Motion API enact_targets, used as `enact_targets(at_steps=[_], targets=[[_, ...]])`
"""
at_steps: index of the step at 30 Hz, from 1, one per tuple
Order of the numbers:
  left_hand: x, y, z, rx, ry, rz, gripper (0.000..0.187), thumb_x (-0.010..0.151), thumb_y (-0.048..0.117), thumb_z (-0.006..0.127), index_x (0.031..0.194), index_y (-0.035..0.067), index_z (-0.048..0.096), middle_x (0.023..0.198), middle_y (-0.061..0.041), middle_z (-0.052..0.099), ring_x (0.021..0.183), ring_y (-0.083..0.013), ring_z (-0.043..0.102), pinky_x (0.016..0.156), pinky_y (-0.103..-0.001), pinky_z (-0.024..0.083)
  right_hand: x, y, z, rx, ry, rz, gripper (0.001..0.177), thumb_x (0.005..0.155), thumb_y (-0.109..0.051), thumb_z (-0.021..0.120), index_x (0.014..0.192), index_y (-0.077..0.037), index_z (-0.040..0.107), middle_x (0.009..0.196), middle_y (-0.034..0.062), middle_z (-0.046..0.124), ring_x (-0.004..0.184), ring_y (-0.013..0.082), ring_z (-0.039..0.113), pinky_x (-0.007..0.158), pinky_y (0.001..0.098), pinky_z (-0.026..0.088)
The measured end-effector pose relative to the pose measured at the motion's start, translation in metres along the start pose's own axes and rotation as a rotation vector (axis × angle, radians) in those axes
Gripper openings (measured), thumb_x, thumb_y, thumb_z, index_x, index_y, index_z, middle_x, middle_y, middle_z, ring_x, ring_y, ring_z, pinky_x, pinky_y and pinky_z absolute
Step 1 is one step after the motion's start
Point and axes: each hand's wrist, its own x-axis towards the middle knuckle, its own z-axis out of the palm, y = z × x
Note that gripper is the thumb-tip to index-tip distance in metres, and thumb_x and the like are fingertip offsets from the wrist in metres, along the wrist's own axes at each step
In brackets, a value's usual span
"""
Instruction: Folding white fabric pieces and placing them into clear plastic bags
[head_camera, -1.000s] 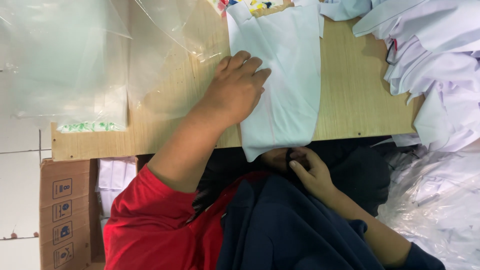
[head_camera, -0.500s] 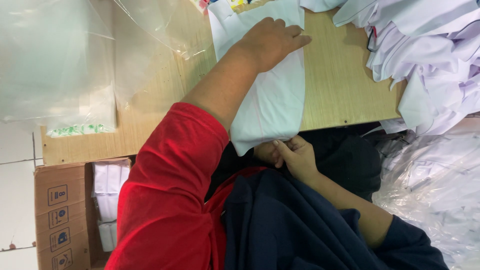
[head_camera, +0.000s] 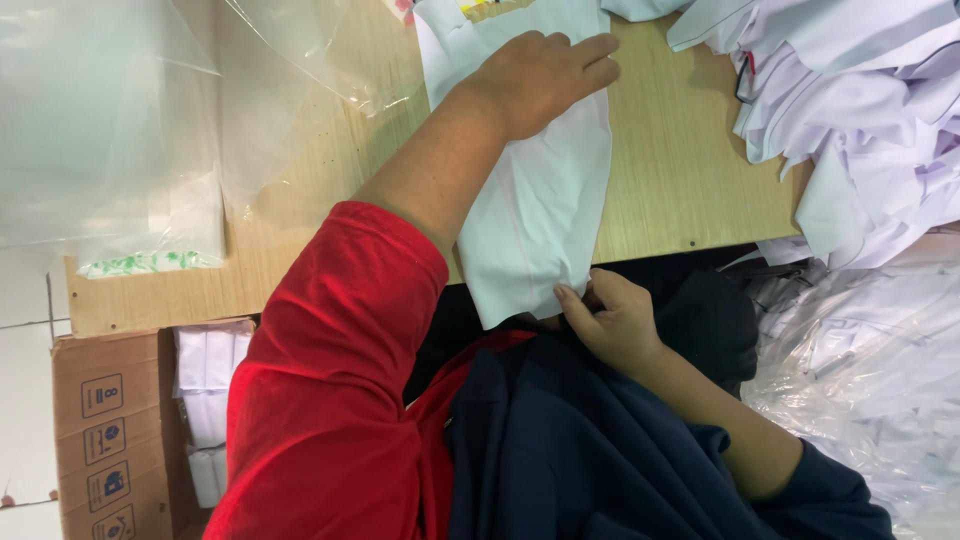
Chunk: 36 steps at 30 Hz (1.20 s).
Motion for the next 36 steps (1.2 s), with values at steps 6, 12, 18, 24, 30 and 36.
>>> enact_targets(at_steps=[6, 12, 18, 24, 30, 36], targets=[[0.018, -0.006, 0.020, 0.168, -0.155, 0.100, 0.046, 0.085, 0.004, 0.066, 0.128, 0.022, 0.062, 0.113, -0.006, 0.062, 0.090, -0.0333, 0.063, 0.069, -0.045, 0.049, 0.012, -0.014, -0.008, -0.170, 0.046, -0.161, 0.044, 0.094, -0.014, 0.076, 0.069, -0.007, 0.040, 0.062, 0.0034, 0.045, 0.052, 0.0170, 0.041, 0.045, 0.0316, 0.030], [0.011, -0.013, 0.013, 0.030, -0.002, 0.108, 0.065, 0.073, -0.008, 0.069, 0.132, 0.014, 0.052, 0.115, -0.011, 0.057, 0.075, -0.0357, 0.062, 0.052, -0.047, 0.049, 0.036, -0.041, -0.021, -0.349, -0.009, -0.394, 0.040, 0.096, -0.009, 0.072, 0.069, -0.004, 0.042, 0.069, 0.0111, 0.053, 0.058, 0.0269, 0.047, 0.051, 0.0381, 0.039], [0.016, -0.012, 0.021, 0.136, -0.105, 0.130, 0.035, 0.081, 0.002, 0.071, 0.111, 0.018, 0.064, 0.102, -0.006, 0.061, 0.085, -0.0328, 0.062, 0.066, -0.045, 0.048, 0.048, -0.045, -0.018, -0.364, 0.036, -0.507, 0.024, 0.089, -0.002, 0.076, 0.077, 0.000, 0.055, 0.097, 0.0177, 0.067, 0.079, 0.0346, 0.061, 0.077, 0.0417, 0.048], [0.012, -0.017, 0.022, 0.067, -0.007, 0.117, 0.023, 0.075, -0.009, 0.065, 0.087, 0.011, 0.065, 0.109, -0.011, 0.054, 0.067, -0.0325, 0.058, 0.045, -0.045, 0.046, 0.050, -0.038, -0.008, -0.195, 0.028, -0.527, 0.031, 0.088, 0.006, 0.076, 0.076, 0.000, 0.049, 0.087, 0.0205, 0.066, 0.074, 0.0333, 0.064, 0.070, 0.0417, 0.054], [-0.015, -0.039, 0.019, 0.033, 0.211, 0.085, 0.023, 0.079, -0.001, 0.066, 0.099, 0.009, 0.067, 0.106, -0.012, 0.055, 0.071, -0.0345, 0.059, 0.051, -0.047, 0.047, 0.054, -0.040, -0.011, -0.150, -0.027, -0.592, 0.025, 0.088, 0.007, 0.076, 0.082, 0.000, 0.052, 0.092, 0.0203, 0.064, 0.073, 0.0317, 0.060, 0.067, 0.0396, 0.052], [-0.075, -0.050, -0.001, 0.123, 0.374, -0.067, 0.015, 0.082, 0.013, 0.070, 0.095, 0.010, 0.062, 0.108, -0.005, 0.061, 0.094, -0.0306, 0.063, 0.059, -0.045, 0.048, 0.055, -0.045, -0.008, -0.147, -0.084, -0.659, 0.016, 0.091, 0.004, 0.072, 0.088, -0.002, 0.057, 0.085, 0.0133, 0.063, 0.068, 0.0278, 0.053, 0.063, 0.0388, 0.041]])
